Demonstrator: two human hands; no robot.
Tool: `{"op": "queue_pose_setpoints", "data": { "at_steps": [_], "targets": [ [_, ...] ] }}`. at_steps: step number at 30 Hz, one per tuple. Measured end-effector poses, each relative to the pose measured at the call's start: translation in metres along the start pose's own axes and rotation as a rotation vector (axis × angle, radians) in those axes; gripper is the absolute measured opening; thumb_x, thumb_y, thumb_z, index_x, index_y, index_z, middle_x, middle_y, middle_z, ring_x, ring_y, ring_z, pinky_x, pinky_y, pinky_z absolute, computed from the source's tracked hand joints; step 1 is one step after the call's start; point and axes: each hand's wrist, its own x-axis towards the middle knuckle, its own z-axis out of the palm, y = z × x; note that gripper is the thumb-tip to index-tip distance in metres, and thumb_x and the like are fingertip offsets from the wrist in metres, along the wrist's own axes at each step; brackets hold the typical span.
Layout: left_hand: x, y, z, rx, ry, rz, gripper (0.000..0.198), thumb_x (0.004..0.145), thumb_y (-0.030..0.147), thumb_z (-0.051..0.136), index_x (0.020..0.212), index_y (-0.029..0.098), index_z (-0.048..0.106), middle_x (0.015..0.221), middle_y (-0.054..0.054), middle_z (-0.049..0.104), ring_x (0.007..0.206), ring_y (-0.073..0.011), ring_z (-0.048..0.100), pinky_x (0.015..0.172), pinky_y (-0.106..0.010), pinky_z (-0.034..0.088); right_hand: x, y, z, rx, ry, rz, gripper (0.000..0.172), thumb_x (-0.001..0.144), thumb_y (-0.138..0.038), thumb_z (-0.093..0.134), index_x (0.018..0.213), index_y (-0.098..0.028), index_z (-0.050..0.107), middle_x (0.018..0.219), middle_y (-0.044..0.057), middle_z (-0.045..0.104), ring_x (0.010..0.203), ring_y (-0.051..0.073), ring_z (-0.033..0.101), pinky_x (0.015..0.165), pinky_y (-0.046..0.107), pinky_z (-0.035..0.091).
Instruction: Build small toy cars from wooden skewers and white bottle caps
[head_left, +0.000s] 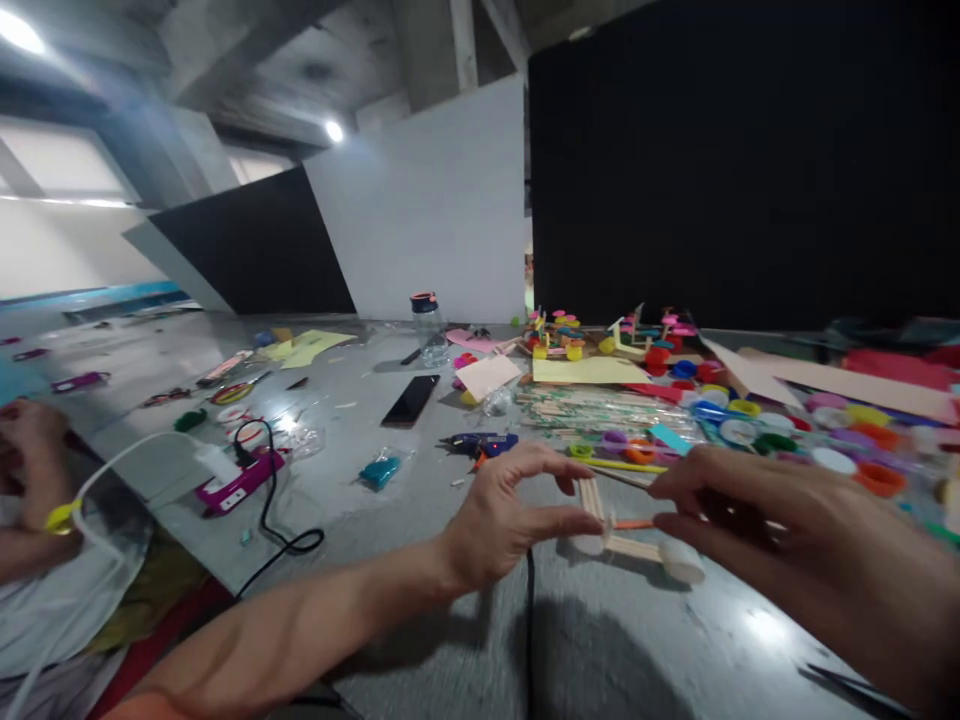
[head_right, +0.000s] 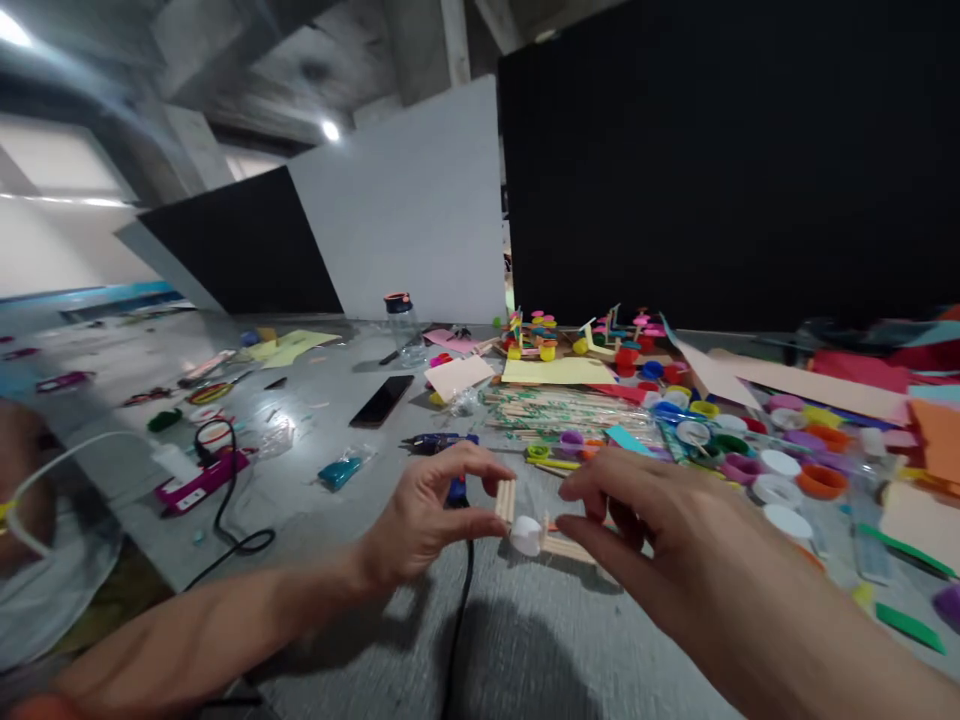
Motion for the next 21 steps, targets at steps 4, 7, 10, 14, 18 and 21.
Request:
{"op": "queue_pose_setpoints", "data": {
  "at_steps": [4,7,10,14,18,21],
  "targets": [
    [0.006,0.008,0.009,-0.137,-0.045,-0.150,0.034,0.070,0.048,0.086,0.094,0.025,0.079,0.085,-0.003,0.071,0.082,-0.0200,0.065,0.080,-0.039,0.053,-0.011,-0.006,-0.002,-0.308,0.073,-0.272,0.012,0.098,-0.033,0.057,0.099,-0.022,0.061,0.085,0.006,0.066,0.066,0.021,0.063,0.055,0.033,0.043],
    [0.007,0.010,0.017,-0.279,-0.091,-0.241,0.034,0.079,0.053,0.078,0.096,0.023,0.078,0.083,-0.004,0.074,0.076,-0.0185,0.067,0.073,-0.036,0.054,-0.017,-0.016,-0.007,-0.366,0.120,-0.404,0.005,0.099,-0.020,0.056,0.101,-0.019,0.060,0.088,0.007,0.064,0.074,0.019,0.061,0.061,0.032,0.045],
    [0.006,0.016,0.028,-0.391,-0.143,-0.309,0.037,0.087,0.055,0.068,0.097,0.021,0.078,0.086,-0.007,0.074,0.078,-0.0194,0.067,0.076,-0.037,0.055,-0.018,-0.022,-0.011,-0.323,0.175,-0.388,0.003,0.097,-0.016,0.060,0.099,-0.018,0.061,0.090,0.006,0.062,0.073,0.016,0.058,0.060,0.030,0.044],
    [0.004,0.030,0.044,-0.623,-0.176,-0.397,0.026,0.087,0.047,0.072,0.093,0.023,0.080,0.095,-0.005,0.075,0.087,-0.0172,0.066,0.084,-0.033,0.054,-0.016,-0.025,-0.014,-0.148,0.236,-0.239,0.009,0.095,-0.018,0.065,0.103,-0.018,0.063,0.096,0.006,0.061,0.080,0.015,0.059,0.066,0.029,0.048],
    [0.003,0.043,0.056,-0.768,-0.148,-0.429,0.022,0.085,0.043,0.076,0.089,0.022,0.081,0.094,-0.002,0.074,0.085,-0.0120,0.064,0.081,-0.024,0.053,-0.015,-0.025,-0.014,-0.051,0.240,-0.173,0.010,0.091,-0.018,0.070,0.100,-0.019,0.065,0.100,0.005,0.061,0.086,0.015,0.060,0.069,0.029,0.049],
    [0.000,0.049,0.060,-0.812,-0.147,-0.409,0.022,0.087,0.043,0.074,0.089,0.021,0.080,0.091,-0.002,0.073,0.083,-0.0117,0.063,0.082,-0.025,0.053,-0.015,-0.027,-0.013,-0.038,0.300,-0.195,0.014,0.091,-0.014,0.068,0.102,-0.019,0.063,0.103,0.006,0.061,0.090,0.016,0.060,0.071,0.030,0.051]
  ]
}}
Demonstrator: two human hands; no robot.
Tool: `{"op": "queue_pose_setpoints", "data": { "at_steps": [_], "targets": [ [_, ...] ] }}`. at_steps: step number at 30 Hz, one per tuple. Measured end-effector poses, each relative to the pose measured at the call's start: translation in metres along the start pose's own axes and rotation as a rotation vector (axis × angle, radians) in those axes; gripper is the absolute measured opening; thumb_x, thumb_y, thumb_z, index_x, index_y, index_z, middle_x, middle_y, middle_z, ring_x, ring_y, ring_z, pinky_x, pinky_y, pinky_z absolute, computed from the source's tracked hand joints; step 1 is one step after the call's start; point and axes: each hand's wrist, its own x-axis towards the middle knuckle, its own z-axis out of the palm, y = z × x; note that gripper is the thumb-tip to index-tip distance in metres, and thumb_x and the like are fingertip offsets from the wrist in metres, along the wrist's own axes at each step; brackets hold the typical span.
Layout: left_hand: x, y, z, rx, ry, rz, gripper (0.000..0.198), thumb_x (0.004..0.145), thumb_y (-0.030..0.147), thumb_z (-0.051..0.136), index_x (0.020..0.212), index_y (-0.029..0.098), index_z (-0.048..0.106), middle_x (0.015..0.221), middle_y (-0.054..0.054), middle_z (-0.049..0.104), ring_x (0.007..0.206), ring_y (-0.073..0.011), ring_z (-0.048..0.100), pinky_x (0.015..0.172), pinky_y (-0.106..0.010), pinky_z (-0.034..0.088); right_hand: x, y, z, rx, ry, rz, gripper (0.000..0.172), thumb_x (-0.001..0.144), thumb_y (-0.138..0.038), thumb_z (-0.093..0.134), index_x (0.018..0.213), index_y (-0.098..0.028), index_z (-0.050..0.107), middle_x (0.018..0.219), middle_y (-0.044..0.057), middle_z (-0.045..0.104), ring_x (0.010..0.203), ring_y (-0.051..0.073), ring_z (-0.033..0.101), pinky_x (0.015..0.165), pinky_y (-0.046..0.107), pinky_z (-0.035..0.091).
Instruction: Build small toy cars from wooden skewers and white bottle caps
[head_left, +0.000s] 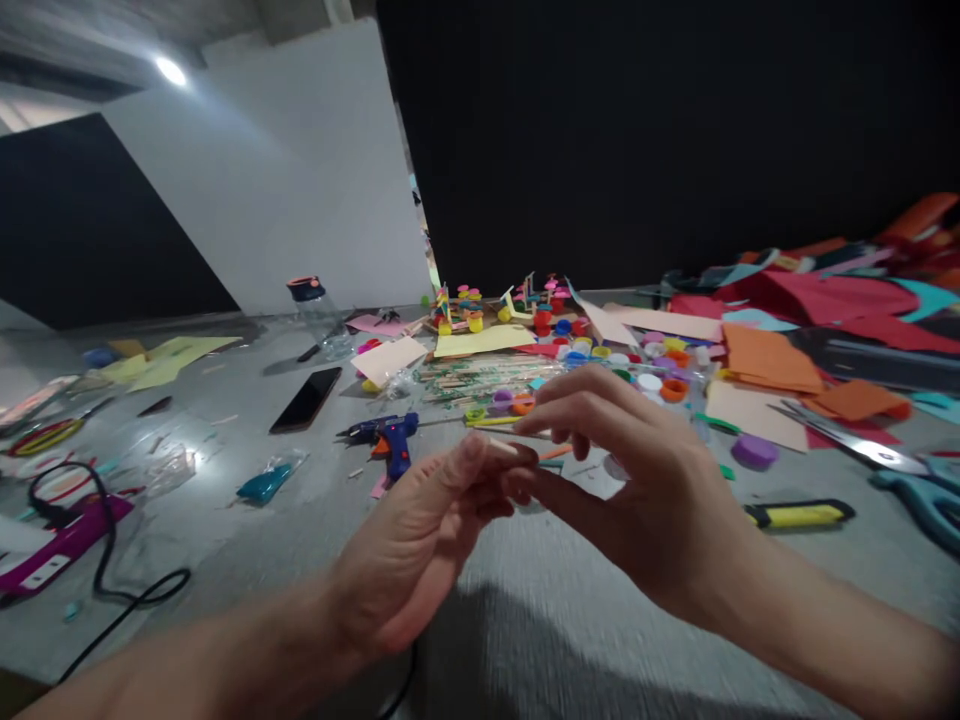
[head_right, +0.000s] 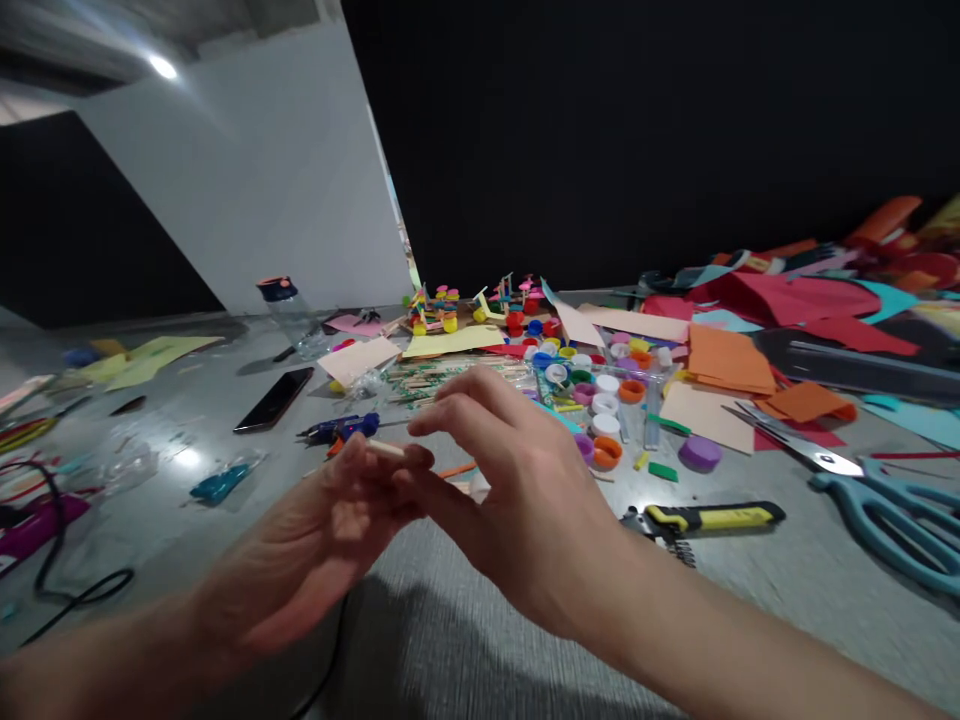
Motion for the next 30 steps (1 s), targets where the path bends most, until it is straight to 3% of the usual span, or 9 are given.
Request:
{"op": "queue_pose_setpoints", "data": {
  "at_steps": [5,9,12,15,19,23,30],
  "targets": [
    [-0.004,0.004,0.000,0.126,0.056,0.010,0.028,0.088,0.048,0.072,0.097,0.023,0.079,0.097,-0.002,0.072,0.094,-0.0161,0.061,0.090,-0.029,0.049,0.001,-0.006,-0.005,-0.080,0.049,-0.050,0.014,0.093,-0.016,0.066,0.106,-0.020,0.063,0.105,0.007,0.063,0.096,0.020,0.062,0.079,0.035,0.052],
    [-0.006,0.008,-0.014,0.464,0.047,0.078,0.028,0.082,0.037,0.081,0.107,0.028,0.076,0.105,0.000,0.071,0.102,-0.0180,0.060,0.094,-0.030,0.045,0.006,-0.006,-0.021,-0.148,0.021,-0.028,0.006,0.095,-0.020,0.064,0.101,-0.020,0.063,0.101,0.005,0.065,0.092,0.019,0.063,0.077,0.032,0.050],
    [-0.011,0.004,-0.025,0.788,-0.045,0.229,0.034,0.079,0.028,0.084,0.111,0.031,0.073,0.103,0.002,0.068,0.099,-0.0164,0.060,0.093,-0.029,0.045,0.004,-0.001,-0.030,-0.155,-0.228,0.050,0.003,0.095,-0.023,0.064,0.097,-0.023,0.064,0.092,0.001,0.066,0.082,0.017,0.062,0.069,0.031,0.048],
    [-0.018,-0.008,-0.033,1.091,-0.203,0.302,0.035,0.081,0.026,0.081,0.114,0.024,0.068,0.108,-0.003,0.066,0.104,-0.0200,0.059,0.093,-0.034,0.046,-0.011,0.009,-0.030,-0.190,-0.522,0.120,0.001,0.095,-0.024,0.064,0.093,-0.024,0.063,0.088,0.000,0.065,0.077,0.018,0.061,0.065,0.032,0.045],
    [-0.020,-0.026,-0.038,1.441,-0.362,0.359,0.028,0.088,0.024,0.073,0.113,0.016,0.064,0.110,-0.008,0.066,0.108,-0.0266,0.057,0.098,-0.046,0.042,-0.043,0.021,-0.019,-0.257,-0.710,0.208,0.008,0.092,-0.017,0.065,0.098,-0.022,0.064,0.095,0.003,0.067,0.083,0.021,0.064,0.069,0.034,0.045],
    [-0.015,-0.037,-0.045,1.571,-0.420,0.314,0.026,0.087,0.028,0.074,0.106,0.015,0.062,0.104,-0.008,0.064,0.100,-0.0285,0.056,0.091,-0.048,0.043,-0.064,0.028,-0.010,-0.248,-0.737,0.243,0.008,0.092,-0.015,0.064,0.097,-0.021,0.064,0.089,0.002,0.065,0.074,0.020,0.063,0.065,0.034,0.044],
    [-0.013,-0.038,-0.059,1.648,-0.421,0.323,0.040,0.090,0.052,0.063,0.104,0.015,0.062,0.100,-0.008,0.064,0.093,-0.0293,0.058,0.078,-0.043,0.042,-0.068,0.036,-0.007,-0.229,-0.707,0.253,0.004,0.097,-0.020,0.058,0.096,-0.020,0.061,0.087,0.001,0.061,0.074,0.019,0.060,0.065,0.033,0.042]
  ]
}}
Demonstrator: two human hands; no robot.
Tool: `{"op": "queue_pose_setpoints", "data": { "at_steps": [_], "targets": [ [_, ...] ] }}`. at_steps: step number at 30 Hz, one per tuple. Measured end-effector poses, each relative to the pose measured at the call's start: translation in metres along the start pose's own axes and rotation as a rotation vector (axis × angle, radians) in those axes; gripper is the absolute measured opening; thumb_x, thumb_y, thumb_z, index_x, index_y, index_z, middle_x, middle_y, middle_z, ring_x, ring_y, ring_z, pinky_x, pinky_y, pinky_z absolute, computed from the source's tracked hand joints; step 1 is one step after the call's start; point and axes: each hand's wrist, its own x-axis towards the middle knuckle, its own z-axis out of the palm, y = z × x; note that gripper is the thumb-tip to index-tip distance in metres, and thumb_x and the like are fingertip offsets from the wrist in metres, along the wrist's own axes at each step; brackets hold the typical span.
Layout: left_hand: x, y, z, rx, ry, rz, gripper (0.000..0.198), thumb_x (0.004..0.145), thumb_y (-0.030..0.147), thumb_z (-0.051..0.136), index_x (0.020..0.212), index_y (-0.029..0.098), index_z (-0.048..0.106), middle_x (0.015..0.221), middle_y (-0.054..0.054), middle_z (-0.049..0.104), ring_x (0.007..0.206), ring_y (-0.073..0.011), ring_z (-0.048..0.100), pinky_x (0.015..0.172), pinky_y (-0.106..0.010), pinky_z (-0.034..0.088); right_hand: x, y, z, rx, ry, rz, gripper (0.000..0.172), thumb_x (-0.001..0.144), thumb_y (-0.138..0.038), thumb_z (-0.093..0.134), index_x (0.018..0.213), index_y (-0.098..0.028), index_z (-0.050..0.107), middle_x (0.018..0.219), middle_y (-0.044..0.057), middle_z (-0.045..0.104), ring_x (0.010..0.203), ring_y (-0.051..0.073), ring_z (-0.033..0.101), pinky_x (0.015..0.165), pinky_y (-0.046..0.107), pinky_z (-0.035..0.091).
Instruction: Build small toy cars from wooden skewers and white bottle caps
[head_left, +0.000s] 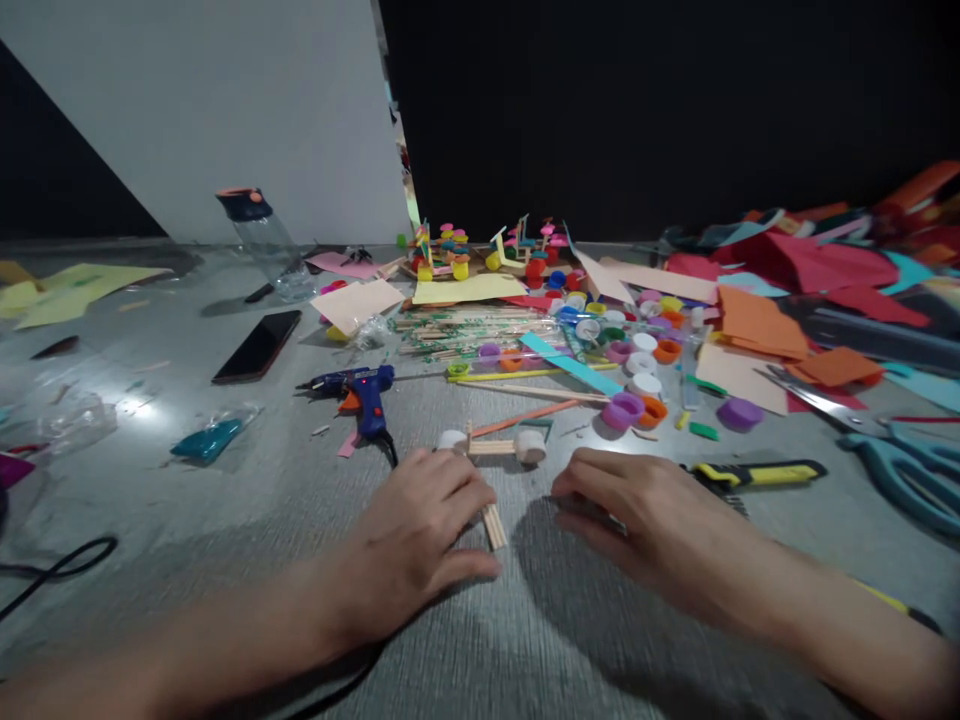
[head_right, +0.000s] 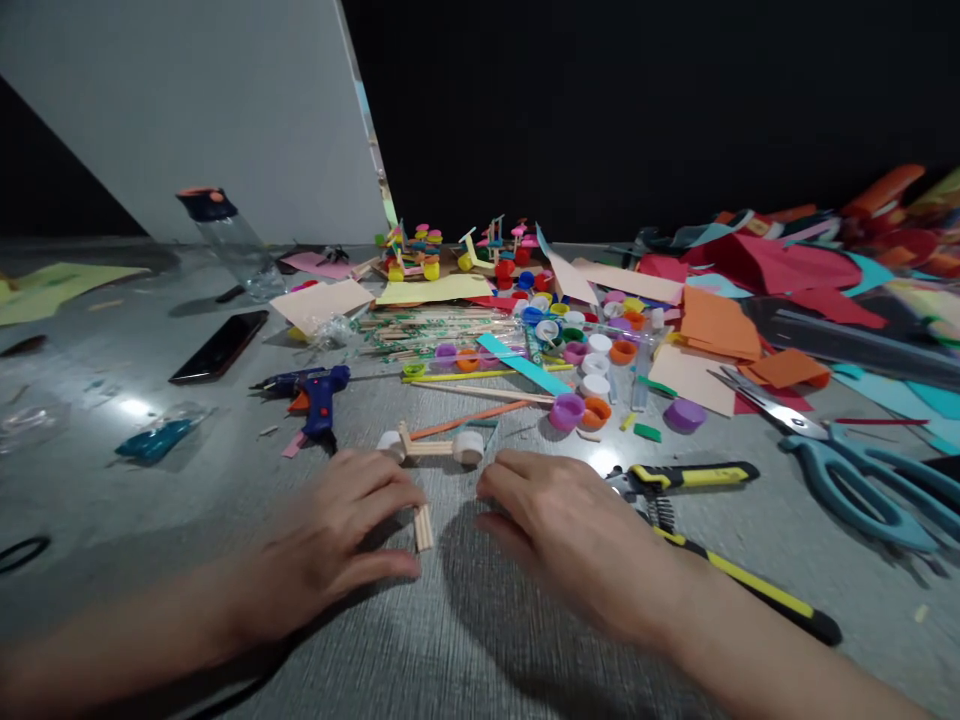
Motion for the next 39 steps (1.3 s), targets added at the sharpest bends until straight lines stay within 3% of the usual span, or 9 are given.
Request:
{"op": "queue_pose_setpoints", "data": {
  "at_steps": [3,6,13,16,19,24,27,31,39],
  "targets": [
    [-0.005,0.000,-0.010,-0.002,0.024,0.024,0.040,0.091,0.051,0.063,0.109,0.015,0.062,0.101,-0.008,0.065,0.094,-0.0275,0.057,0.078,-0.041,0.040,-0.002,0.002,0.001,0.007,-0.002,-0.013,0.007,0.099,-0.022,0.054,0.097,-0.021,0.060,0.087,0.001,0.060,0.073,0.018,0.059,0.064,0.032,0.040],
    [-0.011,0.000,-0.021,-0.005,0.098,0.058,0.010,0.100,0.021,0.055,0.104,0.016,0.063,0.097,-0.005,0.064,0.092,-0.0216,0.056,0.079,-0.037,0.038,-0.003,0.002,0.004,0.023,-0.018,-0.022,0.015,0.102,-0.025,0.049,0.093,-0.021,0.060,0.085,0.001,0.059,0.072,0.017,0.057,0.063,0.032,0.039],
    [-0.019,-0.023,-0.031,0.134,0.264,0.056,0.031,0.098,0.016,0.054,0.066,0.016,0.055,0.067,-0.001,0.050,0.069,-0.0176,0.048,0.069,-0.035,0.038,-0.003,-0.011,0.012,0.037,-0.121,-0.063,0.024,0.104,-0.022,0.043,0.085,-0.020,0.058,0.082,0.001,0.057,0.070,0.017,0.055,0.062,0.034,0.037],
    [-0.017,-0.033,-0.033,0.152,0.271,-0.079,0.015,0.099,0.018,0.052,0.098,0.015,0.067,0.092,-0.007,0.064,0.087,-0.0211,0.058,0.080,-0.036,0.044,-0.002,-0.014,0.013,0.026,-0.116,-0.094,0.026,0.103,-0.014,0.036,0.094,-0.019,0.060,0.083,0.003,0.058,0.069,0.018,0.056,0.062,0.034,0.038],
    [-0.011,-0.041,-0.033,0.109,0.173,-0.163,0.034,0.097,0.028,0.060,0.129,0.018,0.060,0.119,-0.010,0.066,0.110,-0.0256,0.059,0.095,-0.041,0.046,0.000,-0.011,0.012,0.010,-0.013,-0.087,0.023,0.105,-0.017,0.037,0.105,-0.019,0.060,0.088,0.004,0.060,0.075,0.019,0.059,0.066,0.035,0.044],
    [0.005,-0.050,-0.027,0.028,0.019,-0.198,0.051,0.082,0.036,0.078,0.126,0.015,0.063,0.122,-0.013,0.068,0.112,-0.0304,0.059,0.096,-0.047,0.046,0.013,-0.001,0.002,-0.168,0.191,0.003,0.016,0.099,-0.026,0.055,0.112,-0.017,0.059,0.111,0.012,0.063,0.099,0.029,0.062,0.079,0.042,0.051],
    [0.015,-0.052,-0.024,-0.025,0.030,-0.197,0.035,0.083,0.030,0.077,0.115,0.017,0.068,0.112,-0.010,0.071,0.106,-0.0279,0.062,0.092,-0.044,0.047,0.025,0.003,-0.003,-0.248,0.160,0.032,0.022,0.096,-0.027,0.060,0.116,-0.016,0.060,0.116,0.015,0.063,0.107,0.032,0.060,0.085,0.047,0.052],
    [0.024,-0.051,-0.020,-0.078,0.053,-0.202,0.016,0.085,0.023,0.072,0.100,0.017,0.071,0.101,-0.008,0.074,0.098,-0.0269,0.065,0.087,-0.043,0.047,0.040,0.005,-0.001,-0.248,0.107,0.045,0.014,0.098,-0.025,0.058,0.105,-0.015,0.065,0.102,0.012,0.066,0.100,0.030,0.061,0.085,0.045,0.051],
    [0.029,-0.054,-0.016,-0.120,0.104,-0.164,0.034,0.080,0.028,0.080,0.110,0.016,0.069,0.113,-0.009,0.073,0.108,-0.0277,0.064,0.094,-0.044,0.046,0.038,0.016,-0.004,-0.259,0.129,0.062,0.015,0.096,-0.024,0.061,0.109,-0.016,0.064,0.102,0.012,0.068,0.097,0.030,0.062,0.079,0.042,0.049]
  ]
}}
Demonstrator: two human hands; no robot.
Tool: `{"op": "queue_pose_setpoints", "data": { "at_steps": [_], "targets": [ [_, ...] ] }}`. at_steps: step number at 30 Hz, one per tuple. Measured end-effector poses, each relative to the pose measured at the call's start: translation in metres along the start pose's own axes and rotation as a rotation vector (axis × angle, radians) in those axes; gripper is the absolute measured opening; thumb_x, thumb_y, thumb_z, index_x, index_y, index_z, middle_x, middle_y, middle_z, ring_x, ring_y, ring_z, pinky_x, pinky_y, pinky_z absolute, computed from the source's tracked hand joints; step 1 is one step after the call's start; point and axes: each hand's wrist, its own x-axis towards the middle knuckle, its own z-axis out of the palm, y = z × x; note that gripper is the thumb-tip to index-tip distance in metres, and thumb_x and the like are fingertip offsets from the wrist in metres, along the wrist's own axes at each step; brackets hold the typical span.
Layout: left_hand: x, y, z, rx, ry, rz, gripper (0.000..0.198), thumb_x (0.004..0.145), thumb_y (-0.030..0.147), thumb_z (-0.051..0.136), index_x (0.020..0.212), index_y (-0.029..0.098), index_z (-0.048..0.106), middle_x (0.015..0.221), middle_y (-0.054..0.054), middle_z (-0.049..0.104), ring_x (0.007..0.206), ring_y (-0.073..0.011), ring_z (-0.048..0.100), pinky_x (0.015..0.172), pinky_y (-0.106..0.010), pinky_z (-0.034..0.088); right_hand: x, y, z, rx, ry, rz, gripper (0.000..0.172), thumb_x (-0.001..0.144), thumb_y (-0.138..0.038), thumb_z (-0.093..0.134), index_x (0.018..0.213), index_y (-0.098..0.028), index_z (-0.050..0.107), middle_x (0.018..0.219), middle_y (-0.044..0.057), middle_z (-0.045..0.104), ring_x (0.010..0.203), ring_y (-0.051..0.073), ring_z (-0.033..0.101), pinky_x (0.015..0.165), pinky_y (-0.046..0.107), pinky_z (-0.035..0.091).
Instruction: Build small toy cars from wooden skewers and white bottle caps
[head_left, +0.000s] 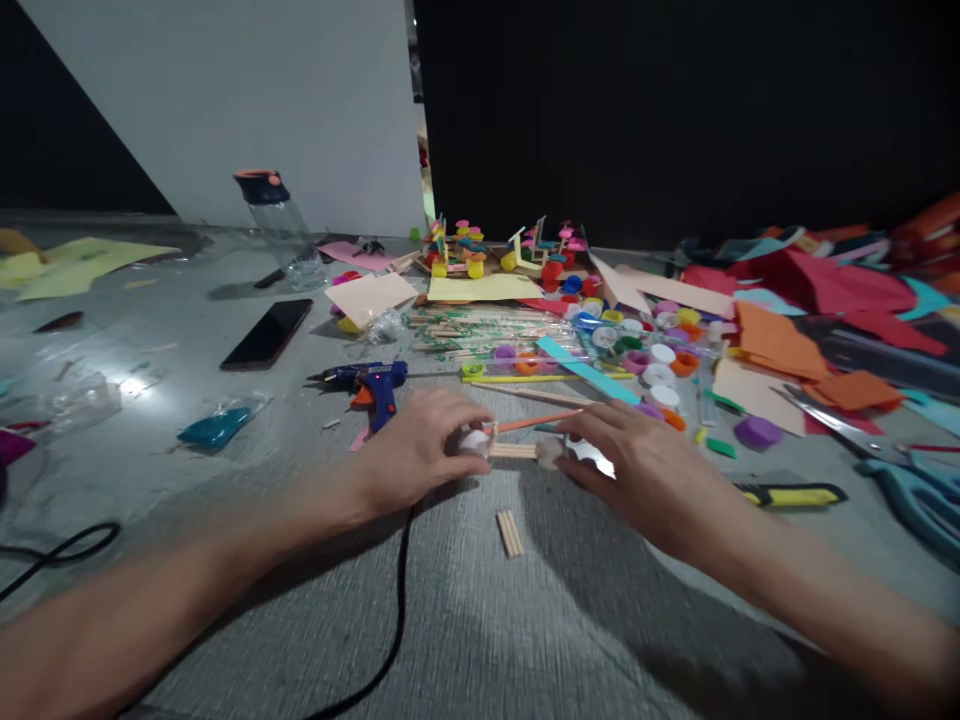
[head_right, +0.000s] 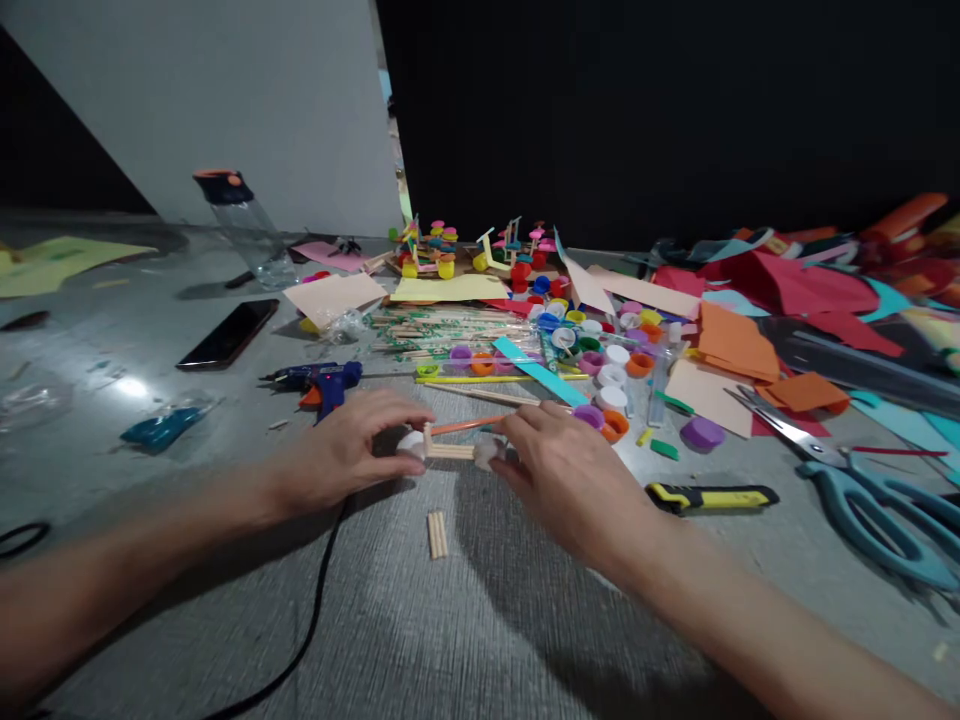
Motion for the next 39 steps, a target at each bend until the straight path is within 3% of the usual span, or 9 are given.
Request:
{"op": "queue_pose_setpoints", "data": {
  "at_steps": [3,5,6,10,12,16,21,28,39],
  "targets": [
    [-0.004,-0.001,-0.007,-0.032,0.114,0.001,0.032,0.088,0.032,0.072,0.116,0.017,0.066,0.119,-0.009,0.070,0.114,-0.0256,0.062,0.098,-0.043,0.045,-0.010,-0.002,-0.019,0.093,0.063,0.023,0.011,0.100,-0.026,0.055,0.101,-0.020,0.064,0.097,0.007,0.068,0.088,0.025,0.064,0.073,0.038,0.047],
    [-0.008,-0.003,-0.013,-0.056,0.250,0.007,0.014,0.095,0.031,0.063,0.101,0.019,0.067,0.104,-0.006,0.071,0.103,-0.0221,0.063,0.092,-0.040,0.047,-0.017,-0.011,-0.031,0.223,0.048,0.017,0.019,0.102,-0.028,0.051,0.088,-0.022,0.062,0.084,0.002,0.066,0.075,0.019,0.062,0.066,0.033,0.045],
    [-0.010,-0.003,-0.015,-0.061,0.314,0.016,0.014,0.097,0.030,0.059,0.091,0.019,0.066,0.095,-0.004,0.069,0.095,-0.0208,0.063,0.089,-0.039,0.048,-0.021,-0.018,-0.034,0.278,0.012,0.004,0.022,0.102,-0.029,0.051,0.084,-0.023,0.061,0.080,0.001,0.064,0.071,0.017,0.061,0.063,0.031,0.044],
    [-0.014,-0.003,-0.016,-0.016,0.428,0.078,0.029,0.099,0.027,0.052,0.071,0.021,0.056,0.076,-0.002,0.062,0.082,-0.0196,0.060,0.082,-0.039,0.047,-0.029,-0.046,-0.020,0.239,-0.152,-0.100,0.013,0.096,-0.021,0.059,0.083,-0.022,0.063,0.082,0.002,0.065,0.072,0.019,0.062,0.061,0.033,0.044],
    [-0.015,0.000,-0.015,0.001,0.436,0.101,0.028,0.099,0.024,0.052,0.072,0.020,0.056,0.077,-0.003,0.064,0.084,-0.0195,0.060,0.083,-0.039,0.046,-0.026,-0.055,-0.006,0.140,-0.174,-0.082,0.008,0.090,-0.023,0.067,0.084,-0.020,0.064,0.082,0.003,0.066,0.073,0.022,0.064,0.061,0.035,0.045],
    [-0.015,0.005,-0.011,0.012,0.436,0.157,0.020,0.097,0.023,0.057,0.077,0.020,0.060,0.079,-0.002,0.067,0.086,-0.0192,0.061,0.085,-0.039,0.045,-0.015,-0.066,0.010,0.009,-0.113,-0.066,0.018,0.089,-0.031,0.071,0.078,-0.019,0.063,0.080,0.005,0.065,0.072,0.023,0.062,0.062,0.037,0.047],
    [-0.017,0.004,-0.009,0.017,0.439,0.207,0.016,0.095,0.020,0.060,0.080,0.019,0.062,0.081,-0.002,0.070,0.088,-0.0194,0.063,0.087,-0.040,0.044,-0.006,-0.076,0.010,-0.024,-0.147,-0.068,0.017,0.089,-0.030,0.070,0.079,-0.018,0.062,0.084,0.007,0.063,0.087,0.029,0.060,0.068,0.041,0.051],
    [-0.022,0.009,-0.010,0.016,0.400,0.218,0.019,0.097,0.023,0.058,0.079,0.019,0.063,0.081,-0.002,0.070,0.087,-0.0192,0.063,0.086,-0.039,0.042,-0.009,-0.073,0.016,-0.006,-0.189,-0.127,0.013,0.092,-0.014,0.054,0.081,-0.019,0.061,0.085,0.007,0.062,0.084,0.025,0.056,0.072,0.041,0.048],
    [-0.027,0.015,-0.007,-0.034,0.405,0.275,0.010,0.094,0.017,0.062,0.085,0.018,0.064,0.086,-0.003,0.070,0.089,-0.0182,0.063,0.087,-0.038,0.043,-0.012,-0.065,0.019,-0.029,-0.116,-0.172,0.018,0.098,-0.015,0.048,0.084,-0.018,0.060,0.085,0.008,0.061,0.082,0.025,0.054,0.073,0.042,0.043]
  ]
}}
